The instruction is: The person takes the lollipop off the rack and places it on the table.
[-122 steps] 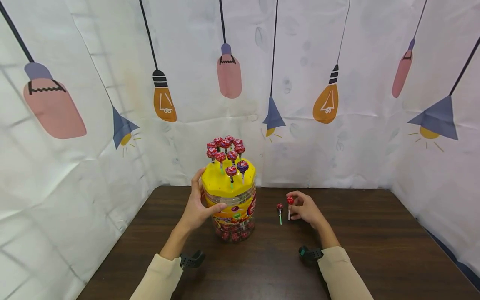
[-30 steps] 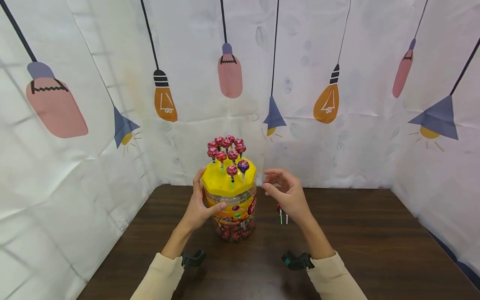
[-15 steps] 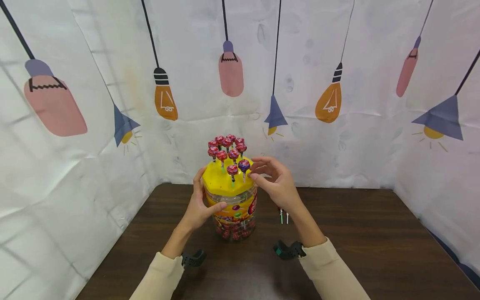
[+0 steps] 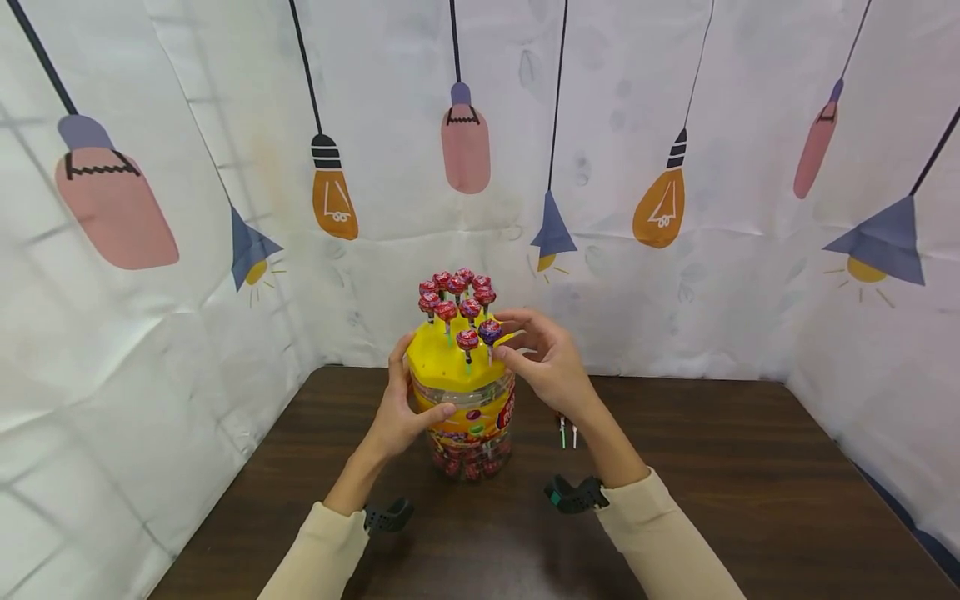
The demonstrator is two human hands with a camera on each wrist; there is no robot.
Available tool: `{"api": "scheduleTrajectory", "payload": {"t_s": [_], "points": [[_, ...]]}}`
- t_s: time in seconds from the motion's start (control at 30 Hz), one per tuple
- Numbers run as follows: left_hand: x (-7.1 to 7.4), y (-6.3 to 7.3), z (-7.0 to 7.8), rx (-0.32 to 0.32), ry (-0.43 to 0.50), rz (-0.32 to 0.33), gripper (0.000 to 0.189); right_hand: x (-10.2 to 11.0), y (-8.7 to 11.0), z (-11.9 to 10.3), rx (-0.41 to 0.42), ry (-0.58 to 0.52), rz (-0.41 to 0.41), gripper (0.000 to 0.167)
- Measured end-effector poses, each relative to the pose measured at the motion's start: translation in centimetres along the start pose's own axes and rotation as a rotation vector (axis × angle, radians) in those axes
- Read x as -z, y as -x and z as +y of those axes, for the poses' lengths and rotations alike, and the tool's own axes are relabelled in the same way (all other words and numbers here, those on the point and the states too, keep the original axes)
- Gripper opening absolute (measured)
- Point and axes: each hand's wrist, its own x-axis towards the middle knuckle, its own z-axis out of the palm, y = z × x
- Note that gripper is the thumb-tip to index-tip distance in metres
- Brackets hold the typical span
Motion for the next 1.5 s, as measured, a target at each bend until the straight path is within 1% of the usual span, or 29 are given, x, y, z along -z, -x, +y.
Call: {"api": "scheduleTrajectory", "payload": {"t_s": [0.2,0.37,0.5,0.73,0.97,1.1,1.27,1.5], "points": [[0.1,0.0,-0.2,0.001,0.005,0.000,0.108,-0.3,-0.3,0.0,0.011,0.045,-0.010,0.044],[0.1,0.0,-0.1,-0.005,-0.001,0.002,0.109,-0.5,-0.5,0.0,0.014,0.046,-0.014,0.044],[0.1,-0.1,-0.1,-0.004,-0.002,0.002,0.108,-0.6,-0.5,-0.1,0.018,0.067,-0.007,0.045],[0.1,-0.1,-0.2,0.000,-0.005,0.002,0.108,-0.8,-0.6,0.1,0.070,0.100,0.021,0.044],[0.0,-0.1,-0.3,-0.002,-0.007,0.005,0.108,-1.0,-0.8,-0.1,0.126,0.061,0.071,0.041],[0.0,0.0,-0.2,-0.005,-0.008,0.005,0.108,-0.9,-0.8,-0.5,0.145,0.030,0.075,0.042],[-0.1,0.0,-0.1,-0.003,0.000,0.004,0.108,-0.5,-0.7,-0.6,0.149,0.021,0.061,0.043],[-0.1,0.0,-0.1,-0.017,0.006,0.001,0.108,0.2,-0.4,-0.2,0.131,0.014,0.079,0.043]]}}
